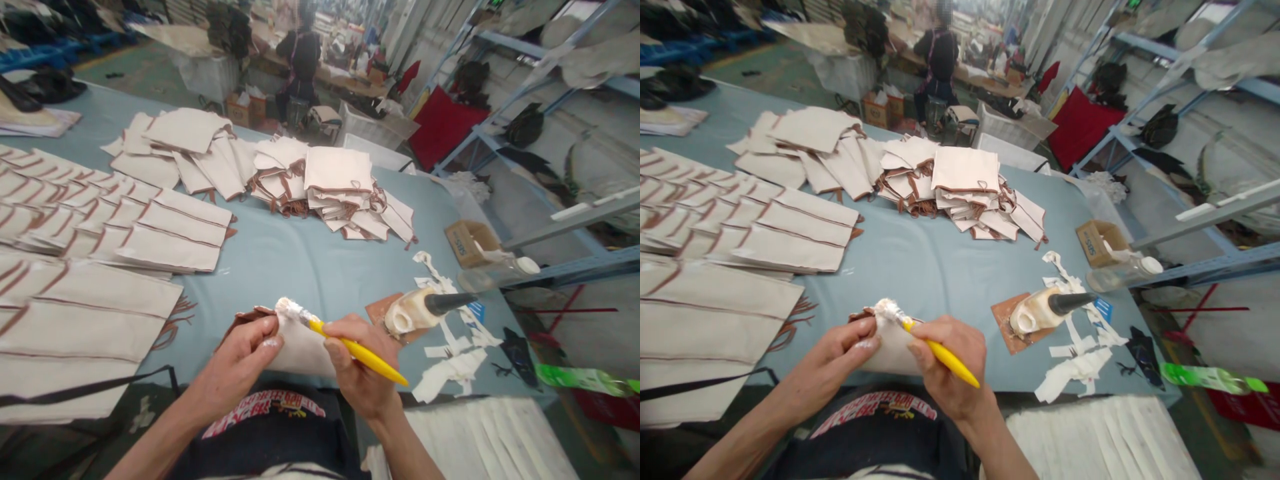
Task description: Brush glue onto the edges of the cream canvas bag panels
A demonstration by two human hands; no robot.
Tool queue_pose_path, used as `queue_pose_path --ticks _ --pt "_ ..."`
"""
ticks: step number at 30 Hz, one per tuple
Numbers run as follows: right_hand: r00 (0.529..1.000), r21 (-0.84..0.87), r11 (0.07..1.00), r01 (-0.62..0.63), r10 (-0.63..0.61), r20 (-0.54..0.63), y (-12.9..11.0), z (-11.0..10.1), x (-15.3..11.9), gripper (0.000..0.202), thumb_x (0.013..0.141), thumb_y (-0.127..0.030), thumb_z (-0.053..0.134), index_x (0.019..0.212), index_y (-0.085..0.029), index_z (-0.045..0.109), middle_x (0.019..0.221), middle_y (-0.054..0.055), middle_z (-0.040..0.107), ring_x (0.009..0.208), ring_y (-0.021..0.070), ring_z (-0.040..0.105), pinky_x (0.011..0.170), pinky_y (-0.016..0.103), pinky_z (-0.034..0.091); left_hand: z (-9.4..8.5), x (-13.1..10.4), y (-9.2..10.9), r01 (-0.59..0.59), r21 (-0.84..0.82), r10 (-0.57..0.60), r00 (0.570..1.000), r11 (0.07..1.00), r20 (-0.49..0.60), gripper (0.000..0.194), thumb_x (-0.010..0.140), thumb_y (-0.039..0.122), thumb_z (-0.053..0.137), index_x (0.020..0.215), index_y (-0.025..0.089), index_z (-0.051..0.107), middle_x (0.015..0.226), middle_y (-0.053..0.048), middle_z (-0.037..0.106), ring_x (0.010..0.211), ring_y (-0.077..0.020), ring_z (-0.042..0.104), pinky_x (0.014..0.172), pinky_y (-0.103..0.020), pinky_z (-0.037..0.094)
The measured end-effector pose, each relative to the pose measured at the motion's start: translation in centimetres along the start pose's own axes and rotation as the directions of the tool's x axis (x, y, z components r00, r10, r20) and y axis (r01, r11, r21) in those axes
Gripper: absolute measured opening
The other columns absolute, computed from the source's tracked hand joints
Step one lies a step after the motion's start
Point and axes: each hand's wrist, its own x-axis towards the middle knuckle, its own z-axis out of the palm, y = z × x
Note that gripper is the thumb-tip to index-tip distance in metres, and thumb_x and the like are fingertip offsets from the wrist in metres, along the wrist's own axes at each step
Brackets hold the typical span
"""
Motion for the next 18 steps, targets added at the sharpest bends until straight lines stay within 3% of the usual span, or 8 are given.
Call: queue_pose_path --ticks 3,7,11,18 --pt "0.999 -0.035 0.999 0.035 -0.036 -0.001 0.0 -0.1 0.0 0.012 0.105 -0.03 0.057 0.101 -0.025 0.067 0.076 -0.001 0.076 0.064 0.0145 0.072 0.061 0.026 0.056 0.0 0.2 0.0 0.026 -0.05 -0.023 0.997 0.998 0.072 0.036 0.093 0.046 0.056 0.098 0.016 0.075 0.091 -0.006 0.074 0.085 -0.0242 0.066 0.078 -0.032 0.055" --pt "0.996 -0.039 0.996 0.081 -0.08 0.033 0.3 -0.2 -0.1 0.011 0.105 -0.029 0.057 0.102 -0.025 0.067 0.074 0.0 0.075 0.063 0.0153 0.071 0.059 0.027 0.056 -0.1 0.4 -0.4 0.048 -0.094 -0.046 0.999 0.994 0.019 0.034 0.093 0.045 0.058 0.101 0.016 0.075 0.093 -0.005 0.074 0.087 -0.0237 0.065 0.079 -0.031 0.054" --pt "0.999 -0.099 0.995 0.031 -0.034 -0.033 0.0 -0.7 -0.2 0.011 0.105 -0.028 0.057 0.102 -0.026 0.067 0.074 0.0 0.076 0.062 0.0163 0.072 0.059 0.028 0.056 0.0 0.4 -1.0 0.116 -0.248 -0.096 0.991 0.962 0.09 0.035 0.093 0.045 0.062 0.111 0.018 0.075 0.097 -0.005 0.076 0.087 -0.0226 0.067 0.078 -0.029 0.054" --pt "0.999 -0.014 1.0 -0.002 0.002 -0.033 0.3 -0.1 -0.1 0.014 0.105 -0.031 0.057 0.098 -0.026 0.068 0.074 0.0 0.075 0.061 0.0149 0.07 0.058 0.026 0.055 0.0 0.3 -1.6 0.166 -0.348 -0.132 0.984 0.923 0.119 0.037 0.091 0.044 0.067 0.118 0.02 0.075 0.091 -0.003 0.078 0.081 -0.0214 0.067 0.079 -0.03 0.056"
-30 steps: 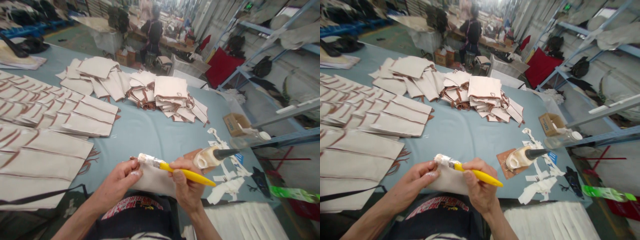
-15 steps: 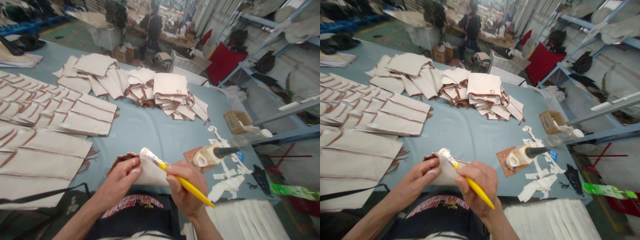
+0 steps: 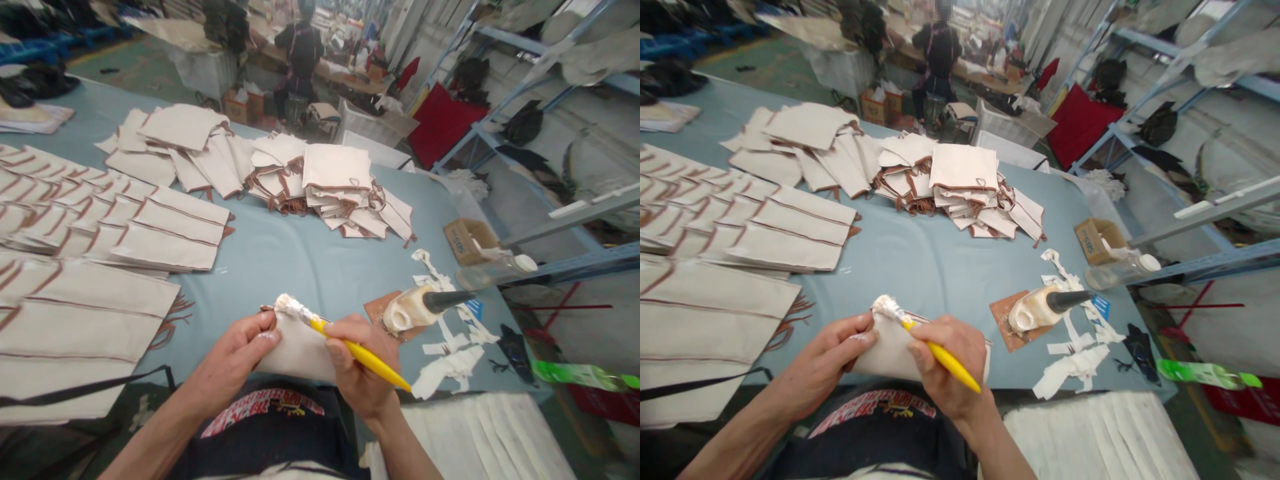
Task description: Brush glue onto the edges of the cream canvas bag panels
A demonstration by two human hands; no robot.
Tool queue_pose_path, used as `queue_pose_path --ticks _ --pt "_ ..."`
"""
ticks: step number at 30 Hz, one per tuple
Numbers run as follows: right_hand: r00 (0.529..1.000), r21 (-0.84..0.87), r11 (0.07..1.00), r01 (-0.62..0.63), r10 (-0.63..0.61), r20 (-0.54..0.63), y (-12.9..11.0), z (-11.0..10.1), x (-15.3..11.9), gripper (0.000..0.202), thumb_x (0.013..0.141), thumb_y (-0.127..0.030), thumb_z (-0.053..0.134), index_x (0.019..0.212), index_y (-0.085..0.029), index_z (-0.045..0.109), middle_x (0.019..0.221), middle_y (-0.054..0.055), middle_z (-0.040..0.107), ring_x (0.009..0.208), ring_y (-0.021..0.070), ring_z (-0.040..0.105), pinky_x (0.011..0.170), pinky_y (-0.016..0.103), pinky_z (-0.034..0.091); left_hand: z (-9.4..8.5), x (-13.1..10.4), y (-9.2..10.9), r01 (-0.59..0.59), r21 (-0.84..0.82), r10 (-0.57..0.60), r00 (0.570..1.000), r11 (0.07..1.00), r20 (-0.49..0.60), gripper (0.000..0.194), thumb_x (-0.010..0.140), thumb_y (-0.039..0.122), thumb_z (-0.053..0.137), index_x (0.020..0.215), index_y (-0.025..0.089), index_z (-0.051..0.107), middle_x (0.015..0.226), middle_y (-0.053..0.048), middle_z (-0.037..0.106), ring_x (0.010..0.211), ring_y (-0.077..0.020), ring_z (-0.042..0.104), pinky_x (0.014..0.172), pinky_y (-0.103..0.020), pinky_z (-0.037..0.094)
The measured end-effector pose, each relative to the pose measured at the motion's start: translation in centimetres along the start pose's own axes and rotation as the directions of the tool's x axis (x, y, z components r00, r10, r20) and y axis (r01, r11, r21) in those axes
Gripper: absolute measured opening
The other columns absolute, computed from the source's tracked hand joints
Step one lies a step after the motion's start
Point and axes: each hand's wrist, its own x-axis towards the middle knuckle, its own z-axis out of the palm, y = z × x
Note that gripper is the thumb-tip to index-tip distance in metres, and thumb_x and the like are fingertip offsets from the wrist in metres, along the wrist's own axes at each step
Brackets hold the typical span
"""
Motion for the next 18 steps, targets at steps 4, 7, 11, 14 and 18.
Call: queue_pose_path --ticks 4,7,11,14,18 --pt "0.985 0.048 0.992 -0.119 0.124 -0.122 0.8 -0.3 -1.0 0.014 0.103 -0.034 0.06 0.098 -0.026 0.07 0.075 0.0 0.073 0.064 0.0166 0.068 0.06 0.029 0.054 -0.3 0.0 -0.2 0.005 -0.001 -0.005 1.0 1.0 0.024 0.034 0.092 0.039 0.067 0.12 0.022 0.076 0.096 -0.003 0.079 0.085 -0.0217 0.069 0.085 -0.031 0.056" --pt "0.974 0.117 0.977 -0.18 0.193 -0.115 1.0 -0.3 -2.0 0.015 0.103 -0.035 0.061 0.097 -0.026 0.07 0.075 0.001 0.071 0.065 0.0173 0.067 0.059 0.03 0.052 -0.5 0.0 -0.3 0.008 0.009 -0.008 1.0 1.0 0.029 0.035 0.093 0.041 0.067 0.12 0.022 0.076 0.094 -0.003 0.079 0.082 -0.0209 0.069 0.082 -0.03 0.056" --pt "0.977 0.173 0.966 -0.192 0.204 -0.056 1.2 0.7 -2.1 0.016 0.103 -0.036 0.06 0.096 -0.025 0.071 0.072 0.0 0.069 0.06 0.0158 0.064 0.056 0.029 0.05 -0.5 -0.1 -0.3 0.014 0.002 -0.014 1.0 1.0 0.0 0.035 0.092 0.045 0.068 0.116 0.021 0.077 0.085 -0.002 0.076 0.079 -0.0195 0.067 0.072 -0.025 0.054" --pt "0.955 0.245 0.947 -0.208 0.251 -0.16 1.3 1.0 -1.5 0.018 0.104 -0.037 0.059 0.097 -0.024 0.07 0.072 0.0 0.069 0.06 0.0151 0.063 0.054 0.027 0.049 -0.5 0.0 -0.4 0.026 -0.032 -0.026 1.0 0.999 0.012 0.036 0.092 0.045 0.069 0.116 0.02 0.077 0.087 -0.002 0.077 0.077 -0.0186 0.067 0.074 -0.026 0.054" --pt "0.938 0.279 0.93 -0.24 0.296 -0.18 1.4 0.7 -1.8 0.02 0.104 -0.038 0.059 0.095 -0.024 0.07 0.066 -0.002 0.065 0.057 0.0142 0.061 0.051 0.025 0.045 -0.5 0.1 -0.5 0.021 -0.072 -0.018 0.999 0.997 0.039 0.034 0.092 0.041 0.069 0.117 0.019 0.076 0.09 -0.002 0.077 0.075 -0.0164 0.064 0.076 -0.025 0.052"
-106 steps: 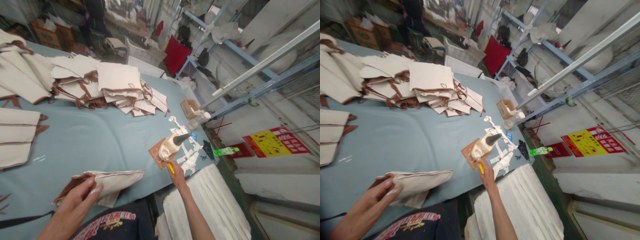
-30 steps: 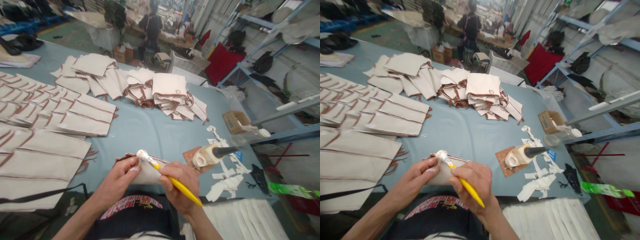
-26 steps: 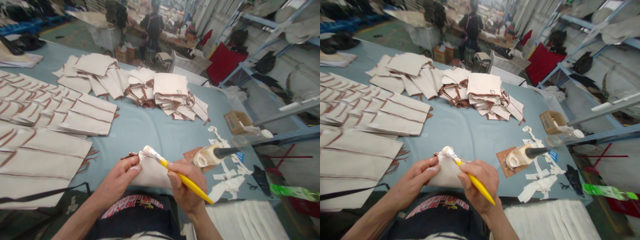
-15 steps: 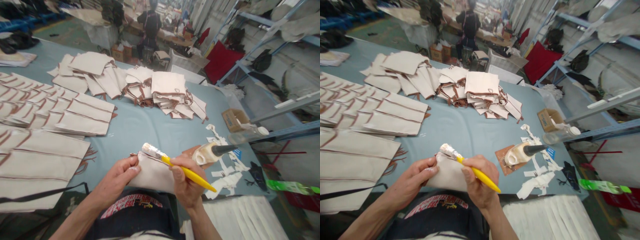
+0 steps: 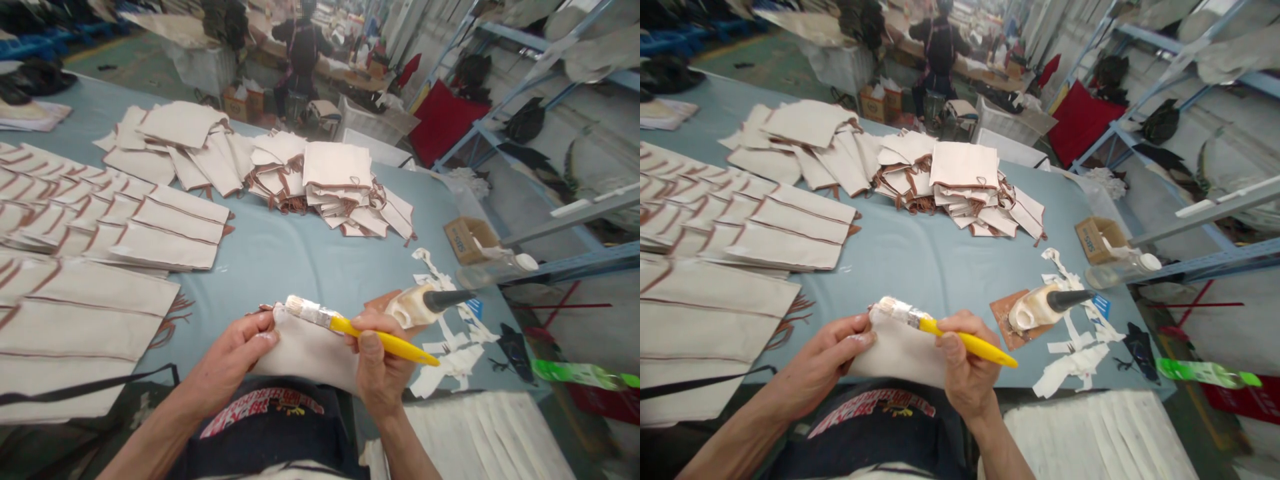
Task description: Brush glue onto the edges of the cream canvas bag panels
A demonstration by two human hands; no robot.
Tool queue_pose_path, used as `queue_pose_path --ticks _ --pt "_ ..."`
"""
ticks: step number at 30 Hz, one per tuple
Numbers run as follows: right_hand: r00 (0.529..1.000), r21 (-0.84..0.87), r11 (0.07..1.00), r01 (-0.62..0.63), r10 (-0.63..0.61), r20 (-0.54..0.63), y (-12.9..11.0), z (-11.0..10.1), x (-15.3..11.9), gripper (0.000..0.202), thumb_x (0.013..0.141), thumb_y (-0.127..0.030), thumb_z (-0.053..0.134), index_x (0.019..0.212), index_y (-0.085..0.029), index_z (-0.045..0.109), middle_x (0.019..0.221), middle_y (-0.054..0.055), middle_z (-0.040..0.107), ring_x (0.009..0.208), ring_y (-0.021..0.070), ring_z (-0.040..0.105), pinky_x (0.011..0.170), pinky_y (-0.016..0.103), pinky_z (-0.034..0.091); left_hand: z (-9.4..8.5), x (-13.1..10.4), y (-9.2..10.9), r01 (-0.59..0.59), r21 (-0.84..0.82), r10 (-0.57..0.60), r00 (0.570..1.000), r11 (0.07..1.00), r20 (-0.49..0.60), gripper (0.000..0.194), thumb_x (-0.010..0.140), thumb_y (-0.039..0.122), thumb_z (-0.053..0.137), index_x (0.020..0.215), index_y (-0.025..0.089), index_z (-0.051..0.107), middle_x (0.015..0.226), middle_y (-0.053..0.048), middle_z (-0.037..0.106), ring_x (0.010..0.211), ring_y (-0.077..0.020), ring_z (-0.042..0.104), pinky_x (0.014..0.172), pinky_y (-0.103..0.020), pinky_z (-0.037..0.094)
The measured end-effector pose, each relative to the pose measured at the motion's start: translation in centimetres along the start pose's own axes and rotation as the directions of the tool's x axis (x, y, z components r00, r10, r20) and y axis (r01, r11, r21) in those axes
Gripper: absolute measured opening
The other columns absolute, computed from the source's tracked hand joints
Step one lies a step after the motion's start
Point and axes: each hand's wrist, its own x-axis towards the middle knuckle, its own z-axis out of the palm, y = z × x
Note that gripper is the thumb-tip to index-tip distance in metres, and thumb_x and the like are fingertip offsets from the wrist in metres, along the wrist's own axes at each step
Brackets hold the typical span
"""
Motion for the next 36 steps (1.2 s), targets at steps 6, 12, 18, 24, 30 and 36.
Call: queue_pose_path --ticks 6,12,18,24,30,36 --pt "0.992 0.084 0.993 -0.082 0.074 0.1 0.7 0.9 -1.1 0.014 0.103 -0.034 0.062 0.098 -0.026 0.072 0.071 -0.001 0.067 0.061 0.0141 0.062 0.055 0.026 0.047 0.2 0.2 0.2 -0.033 0.001 0.033 0.999 0.999 0.0 0.03 0.093 0.041 0.069 0.112 0.019 0.075 0.079 0.001 0.071 0.072 -0.0144 0.06 0.074 -0.023 0.051" --pt "0.979 0.167 0.975 -0.15 0.17 -0.114 0.6 0.9 0.1 0.02 0.101 -0.042 0.066 0.093 -0.024 0.073 0.067 -0.003 0.065 0.056 0.0118 0.061 0.051 0.022 0.046 0.8 0.3 0.9 -0.233 0.332 0.222 0.972 0.914 0.069 0.026 0.1 0.036 0.055 0.094 0.018 0.072 0.088 -0.003 0.073 0.085 -0.0196 0.065 0.082 -0.029 0.053" --pt "0.921 0.178 0.933 -0.313 0.344 -0.182 -0.4 -1.3 0.7 0.031 0.097 -0.048 0.069 0.082 -0.02 0.07 0.058 -0.004 0.06 0.047 0.0093 0.054 0.045 0.02 0.042 0.3 0.2 -0.3 -0.553 0.801 0.659 0.694 0.229 0.29 0.026 0.1 0.008 0.043 0.087 0.018 0.062 0.079 -0.003 0.069 0.075 -0.0168 0.065 0.074 -0.027 0.05" --pt "0.885 0.17 0.891 -0.422 0.445 -0.137 -1.9 -0.9 1.2 0.035 0.093 -0.05 0.072 0.077 -0.019 0.069 0.05 -0.005 0.056 0.041 0.0072 0.048 0.039 0.016 0.036 0.0 0.5 -0.6 -0.529 0.828 0.725 0.494 -0.187 0.48 0.028 0.096 -0.001 0.044 0.096 0.019 0.063 0.078 -0.005 0.071 0.081 -0.02 0.067 0.076 -0.029 0.051" --pt "0.851 0.084 0.847 -0.526 0.524 0.046 -2.6 0.4 1.2 0.047 0.091 -0.057 0.07 0.065 -0.019 0.062 0.04 -0.007 0.046 0.035 0.0064 0.037 0.035 0.017 0.03 -0.3 0.7 -1.5 -0.526 0.813 0.738 0.442 -0.248 0.511 0.036 0.091 -0.006 0.039 0.08 0.021 0.06 0.065 -0.003 0.062 0.079 -0.022 0.064 0.077 -0.034 0.05" --pt "0.847 0.101 0.845 -0.525 0.531 -0.034 -1.9 0.3 1.8 0.046 0.088 -0.058 0.07 0.064 -0.02 0.058 0.041 -0.009 0.042 0.036 0.0061 0.033 0.036 0.018 0.027 -0.3 0.5 -1.6 -0.507 0.821 0.726 0.457 -0.262 0.514 0.034 0.094 -0.002 0.042 0.086 0.019 0.067 0.072 -0.004 0.068 0.081 -0.0215 0.064 0.079 -0.034 0.049"
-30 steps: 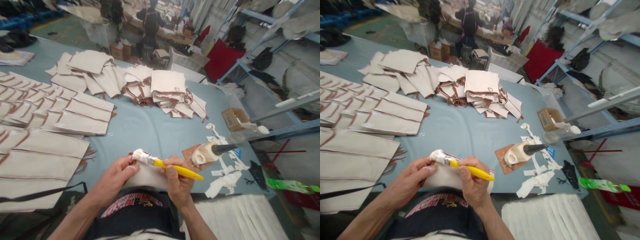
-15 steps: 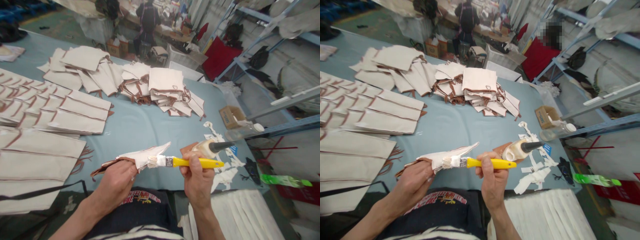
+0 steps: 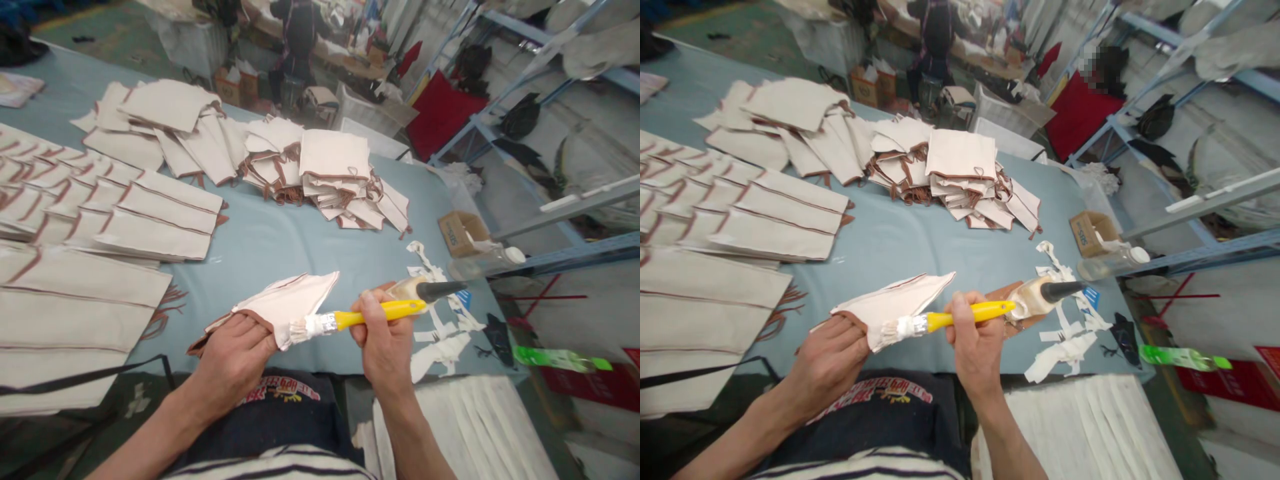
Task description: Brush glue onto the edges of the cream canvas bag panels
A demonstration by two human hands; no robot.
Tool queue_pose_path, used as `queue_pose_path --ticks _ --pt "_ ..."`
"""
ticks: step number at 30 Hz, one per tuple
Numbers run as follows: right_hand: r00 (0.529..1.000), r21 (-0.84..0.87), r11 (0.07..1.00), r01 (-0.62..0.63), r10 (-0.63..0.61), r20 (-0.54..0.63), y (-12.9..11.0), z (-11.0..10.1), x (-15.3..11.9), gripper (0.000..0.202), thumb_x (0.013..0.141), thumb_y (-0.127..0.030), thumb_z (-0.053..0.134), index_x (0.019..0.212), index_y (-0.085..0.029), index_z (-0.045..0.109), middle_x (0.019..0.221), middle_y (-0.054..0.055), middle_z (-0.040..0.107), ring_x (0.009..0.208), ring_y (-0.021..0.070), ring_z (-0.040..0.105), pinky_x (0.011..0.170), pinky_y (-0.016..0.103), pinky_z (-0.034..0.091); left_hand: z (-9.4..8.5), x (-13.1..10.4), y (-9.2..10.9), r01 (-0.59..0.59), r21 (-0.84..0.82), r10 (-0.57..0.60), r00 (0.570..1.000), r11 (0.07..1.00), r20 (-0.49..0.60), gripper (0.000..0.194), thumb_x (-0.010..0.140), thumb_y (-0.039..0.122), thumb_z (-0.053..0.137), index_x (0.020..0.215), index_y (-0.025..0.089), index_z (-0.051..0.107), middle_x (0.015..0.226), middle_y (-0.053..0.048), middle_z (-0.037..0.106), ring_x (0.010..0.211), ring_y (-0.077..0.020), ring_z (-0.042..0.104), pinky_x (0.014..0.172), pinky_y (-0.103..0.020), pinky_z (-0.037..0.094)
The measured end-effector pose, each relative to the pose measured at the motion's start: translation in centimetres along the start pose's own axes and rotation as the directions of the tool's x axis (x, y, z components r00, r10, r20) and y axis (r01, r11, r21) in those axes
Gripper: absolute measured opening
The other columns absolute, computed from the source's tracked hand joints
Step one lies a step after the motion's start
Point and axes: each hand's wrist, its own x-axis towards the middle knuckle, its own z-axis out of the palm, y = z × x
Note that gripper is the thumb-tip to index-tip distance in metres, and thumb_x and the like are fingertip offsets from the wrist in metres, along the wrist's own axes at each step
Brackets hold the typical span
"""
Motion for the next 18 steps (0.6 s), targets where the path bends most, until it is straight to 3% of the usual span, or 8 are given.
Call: queue_pose_path --ticks 5,9,13,18 --pt "0.984 -0.029 0.995 -0.093 0.096 0.148 0.6 0.1 0.4 0.047 0.087 -0.061 0.068 0.065 -0.021 0.058 0.04 -0.009 0.04 0.036 0.0067 0.032 0.036 0.019 0.026 0.6 -0.4 -0.1 0.01 0.024 -0.009 1.0 1.0 -0.021 0.038 0.094 -0.002 0.039 0.072 0.02 0.06 0.066 -0.004 0.063 0.067 -0.0208 0.055 0.071 -0.035 0.045" --pt "0.994 -0.006 0.996 -0.084 0.084 0.074 0.9 0.0 0.5 0.049 0.085 -0.064 0.068 0.064 -0.021 0.057 0.04 -0.009 0.039 0.036 0.0067 0.032 0.036 0.019 0.026 0.6 -0.4 -0.1 -0.004 0.008 0.004 1.0 1.0 0.007 0.035 0.095 -0.001 0.041 0.084 0.02 0.066 0.068 -0.003 0.065 0.071 -0.021 0.058 0.075 -0.034 0.047" --pt "0.986 -0.055 0.995 -0.079 0.086 0.141 0.6 0.1 0.9 0.049 0.086 -0.064 0.067 0.065 -0.021 0.058 0.04 -0.008 0.041 0.035 0.0067 0.032 0.036 0.019 0.024 0.3 0.0 0.1 0.007 0.044 -0.007 1.0 0.999 0.015 0.036 0.093 -0.002 0.041 0.074 0.021 0.062 0.067 -0.004 0.066 0.068 -0.0207 0.058 0.071 -0.035 0.048" --pt "0.997 -0.067 0.997 -0.037 0.041 0.066 -0.2 0.0 0.9 0.05 0.082 -0.063 0.072 0.06 -0.022 0.055 0.039 -0.009 0.039 0.035 0.0066 0.031 0.035 0.02 0.025 0.2 0.2 0.2 0.011 0.006 -0.011 1.0 1.0 0.01 0.034 0.095 -0.001 0.041 0.085 0.02 0.065 0.072 -0.004 0.069 0.073 -0.0212 0.063 0.073 -0.035 0.048"
